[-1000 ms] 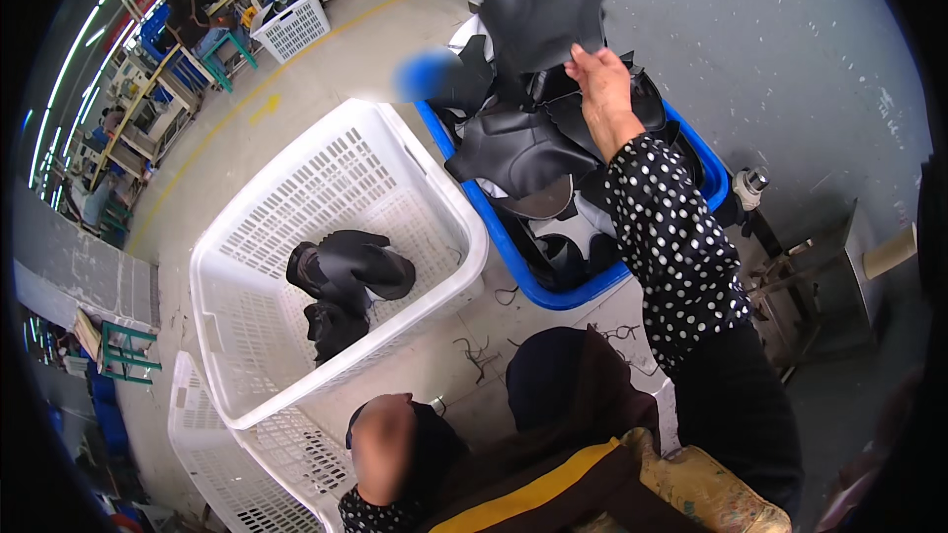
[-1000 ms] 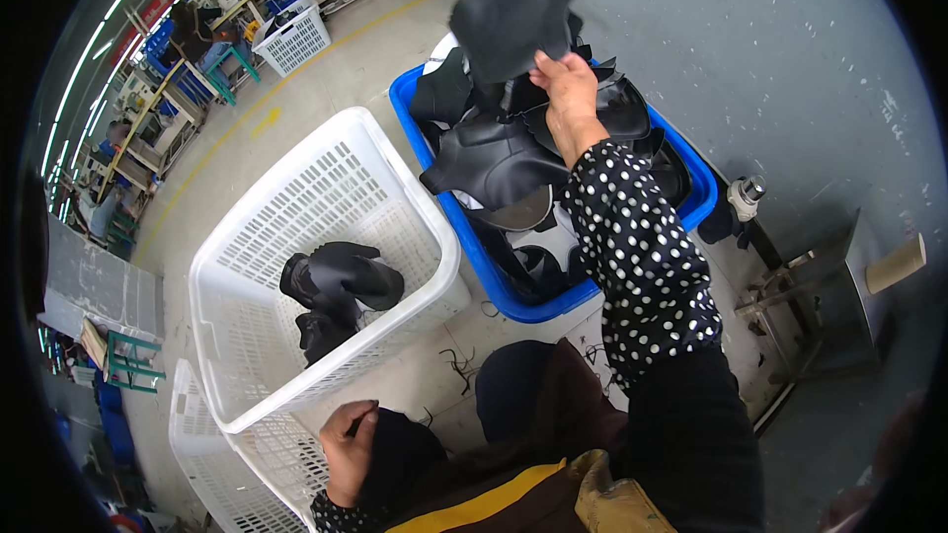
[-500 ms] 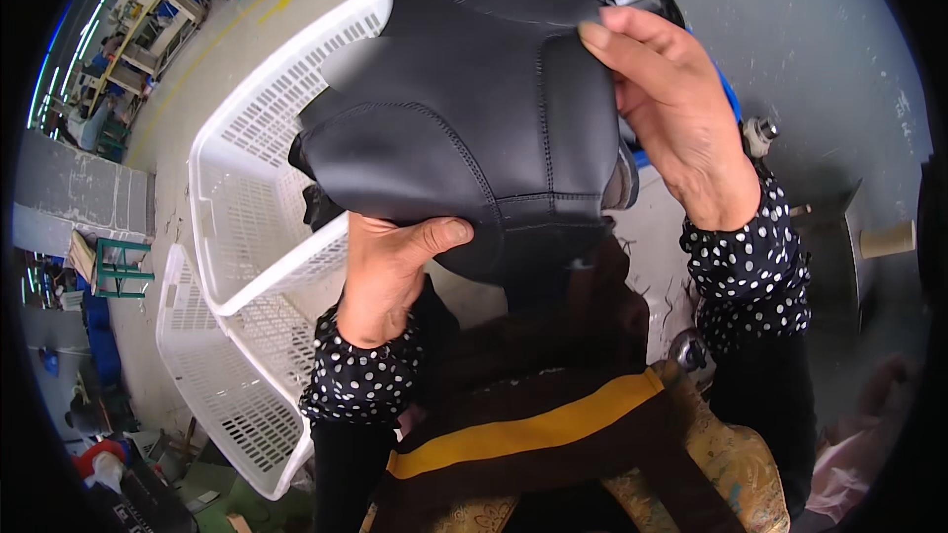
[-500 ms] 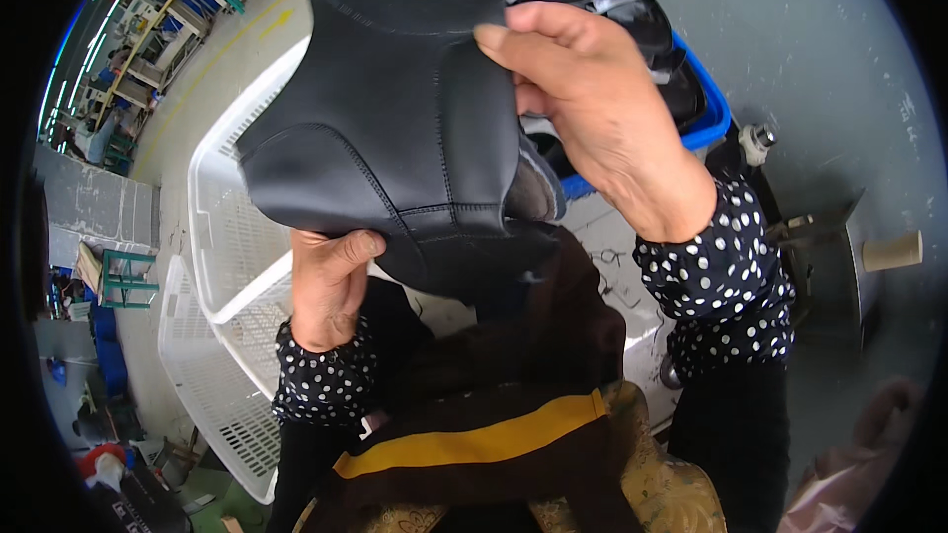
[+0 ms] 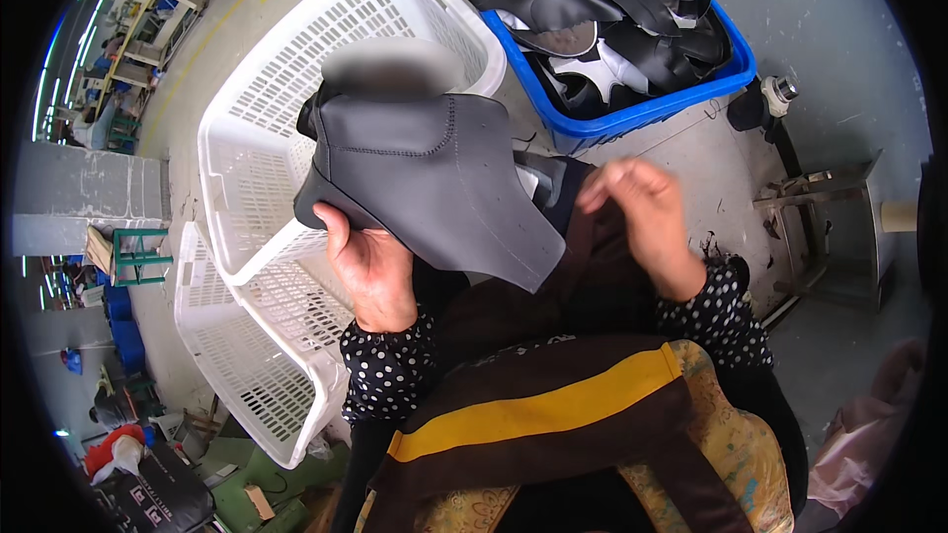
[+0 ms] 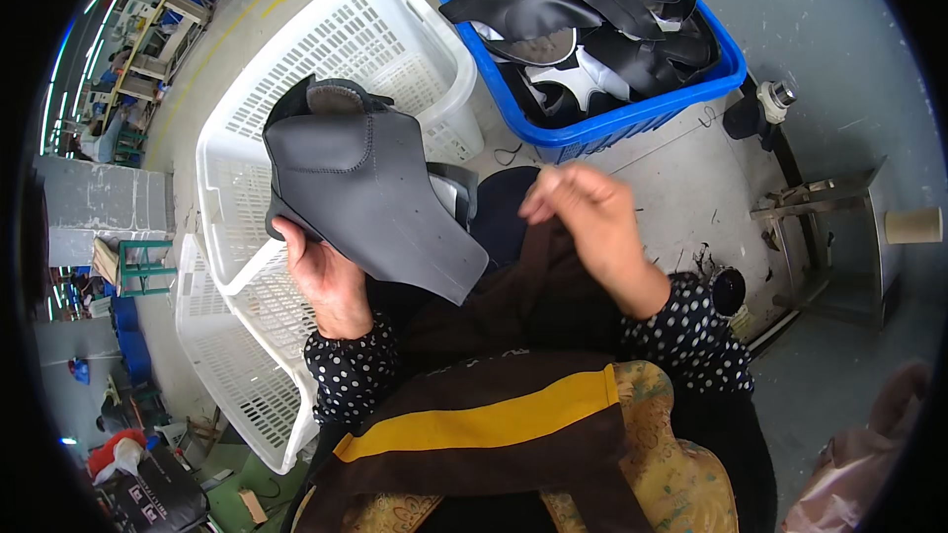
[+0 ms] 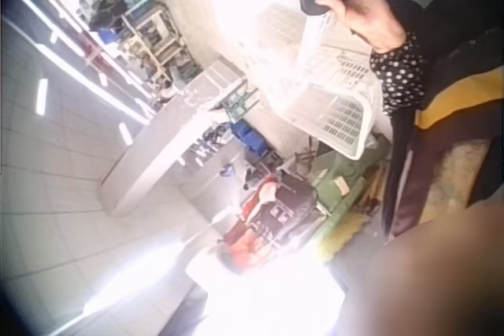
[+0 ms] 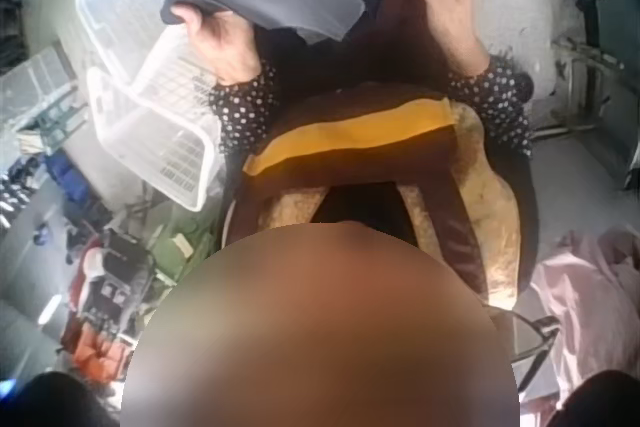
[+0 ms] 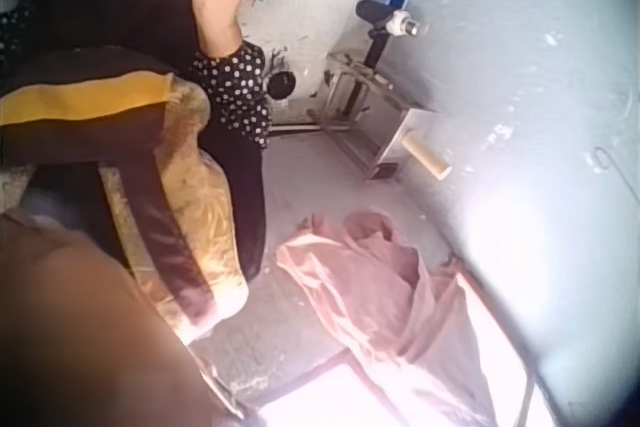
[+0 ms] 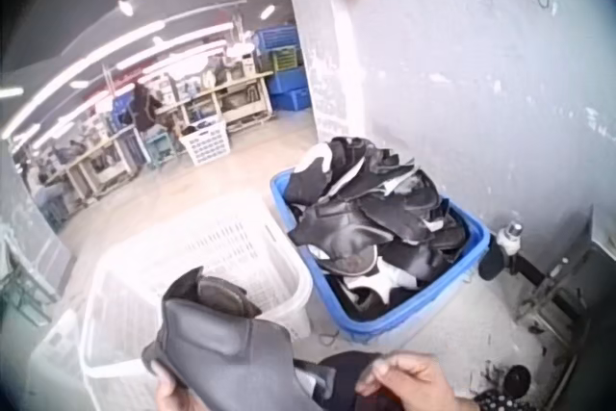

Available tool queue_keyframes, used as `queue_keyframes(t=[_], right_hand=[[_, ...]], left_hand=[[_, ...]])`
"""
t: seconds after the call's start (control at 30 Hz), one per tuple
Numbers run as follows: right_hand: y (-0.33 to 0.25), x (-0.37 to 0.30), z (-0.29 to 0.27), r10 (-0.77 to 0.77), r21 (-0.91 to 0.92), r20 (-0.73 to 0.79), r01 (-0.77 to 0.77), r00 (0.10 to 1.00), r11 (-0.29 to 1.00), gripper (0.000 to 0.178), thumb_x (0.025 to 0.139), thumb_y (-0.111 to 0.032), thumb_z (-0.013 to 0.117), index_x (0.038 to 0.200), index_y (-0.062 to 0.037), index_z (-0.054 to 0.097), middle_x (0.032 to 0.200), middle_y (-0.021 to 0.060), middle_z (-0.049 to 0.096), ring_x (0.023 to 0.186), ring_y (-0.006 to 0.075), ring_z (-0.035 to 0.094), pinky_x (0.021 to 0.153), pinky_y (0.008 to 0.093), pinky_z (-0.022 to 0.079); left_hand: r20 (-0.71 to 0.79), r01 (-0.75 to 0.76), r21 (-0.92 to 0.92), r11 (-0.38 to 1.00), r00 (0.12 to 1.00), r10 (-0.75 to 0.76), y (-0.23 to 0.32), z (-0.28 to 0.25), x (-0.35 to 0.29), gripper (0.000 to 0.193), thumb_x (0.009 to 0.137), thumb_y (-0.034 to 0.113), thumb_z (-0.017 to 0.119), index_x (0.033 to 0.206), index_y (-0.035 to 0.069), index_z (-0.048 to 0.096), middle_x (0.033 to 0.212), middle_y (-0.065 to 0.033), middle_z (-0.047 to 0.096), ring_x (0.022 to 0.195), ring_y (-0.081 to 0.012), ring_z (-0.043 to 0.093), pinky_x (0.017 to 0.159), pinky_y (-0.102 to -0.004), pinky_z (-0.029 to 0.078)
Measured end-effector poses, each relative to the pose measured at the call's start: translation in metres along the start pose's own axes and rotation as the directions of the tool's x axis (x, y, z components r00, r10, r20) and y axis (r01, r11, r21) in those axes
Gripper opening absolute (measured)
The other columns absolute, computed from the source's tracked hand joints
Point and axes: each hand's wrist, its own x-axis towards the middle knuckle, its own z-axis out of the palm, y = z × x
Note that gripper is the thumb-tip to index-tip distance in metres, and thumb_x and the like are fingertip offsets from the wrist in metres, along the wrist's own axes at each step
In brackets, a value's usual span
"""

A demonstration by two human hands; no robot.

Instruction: The person repeatedly picks black shoe components from a blue basket, aligns and presses edges together by hand, and places finished units into a white basket. The person handles multiple similar parts one at a time, turning them over and pressing seams.

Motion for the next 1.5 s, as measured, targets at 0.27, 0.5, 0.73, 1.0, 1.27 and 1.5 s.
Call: queue_keyframes(t=[0.27, 0.5, 0.73, 1.0, 1.27, 1.5], right_hand=[[0.041, -0.029, 0.028, 0.049, 0.211, 0.268, -0.108, 0.962, 0.971, 0.058, 0.104, -0.017, 0.066, 0.153, 0.0013, 0.043, 0.13, 0.0127, 0.065, 0.114, 0.0199, 0.064, 0.105, 0.0379, 0.05], [0.07, -0.025, 0.029, 0.036, 0.002, 0.389, -0.04, 0.921, 0.999, 0.051, 0.103, -0.023, 0.064, 0.143, 0.0057, 0.05, 0.148, 0.0242, 0.055, 0.134, 0.0342, 0.058, 0.111, 0.0515, 0.046], [0.07, 0.018, -0.004, -0.354, -0.118, 0.249, 0.391, 0.901, 0.913, 0.054, 0.107, -0.012, 0.057, 0.155, 0.0045, 0.039, 0.132, 0.0175, 0.053, 0.126, 0.0277, 0.051, 0.115, 0.0446, 0.036], [0.035, 0.012, -0.016, -0.284, -0.672, 0.133, 0.297, 0.95, 0.678, 0.047, 0.108, -0.007, 0.052, 0.153, 0.0047, 0.047, 0.162, 0.0268, 0.034, 0.149, 0.0335, 0.037, 0.122, 0.0408, 0.03], [0.024, -0.001, 0.018, 0.043, 0.143, 0.112, -0.059, 0.993, 0.988, 0.036, 0.089, 0.003, 0.074, 0.124, 0.0026, 0.066, 0.111, 0.0076, 0.073, 0.098, 0.0164, 0.069, 0.091, 0.0309, 0.055], [0.031, -0.032, 0.025, -0.066, -0.214, 0.257, 0.124, 0.964, 0.969, 0.021, 0.088, 0.002, 0.081, 0.107, 0.0027, 0.071, 0.107, 0.007, 0.071, 0.098, 0.0109, 0.066, 0.086, 0.0261, 0.052]], left_hand=[[-0.154, -0.02, 0.147, 0.989, 0.987, 0.043, -0.014, -0.006, -0.025, 0.068, 0.096, 0.047, 0.07, 0.15, 0.009, 0.052, 0.154, -0.0049, 0.056, 0.143, -0.0296, 0.048, 0.125, -0.0538, 0.032], [0.006, -0.003, 0.071, 0.997, 1.0, 0.003, -0.021, 0.007, -0.028, 0.063, 0.104, 0.044, 0.061, 0.15, 0.002, 0.049, 0.153, -0.01, 0.056, 0.143, -0.0265, 0.049, 0.125, -0.0475, 0.033], [0.23, 0.214, -0.041, 0.976, 0.953, -0.199, -0.054, -0.021, -0.035, 0.055, 0.108, 0.036, 0.057, 0.149, 0.001, 0.049, 0.149, -0.0114, 0.059, 0.14, -0.0273, 0.054, 0.123, -0.0461, 0.036], [-0.009, 0.514, 0.513, 0.688, 0.804, -0.594, -0.069, -0.033, -0.074, 0.051, 0.106, 0.039, 0.063, 0.141, 0.003, 0.06, 0.136, -0.008, 0.067, 0.121, -0.0181, 0.064, 0.103, -0.0348, 0.051], [-0.027, -0.098, 0.992, -0.076, 0.427, -0.904, 0.034, 0.024, -0.086, 0.034, 0.103, 0.021, 0.067, 0.13, 0.0, 0.067, 0.128, -0.0178, 0.069, 0.12, -0.034, 0.066, 0.101, -0.0417, 0.055], [0.168, -0.193, 0.978, -0.083, 0.956, -0.241, 0.038, 0.057, -0.071, 0.06, 0.074, 0.016, 0.092, 0.128, 0.003, 0.068, 0.134, -0.0143, 0.064, 0.131, -0.031, 0.057, 0.113, -0.0424, 0.043]])
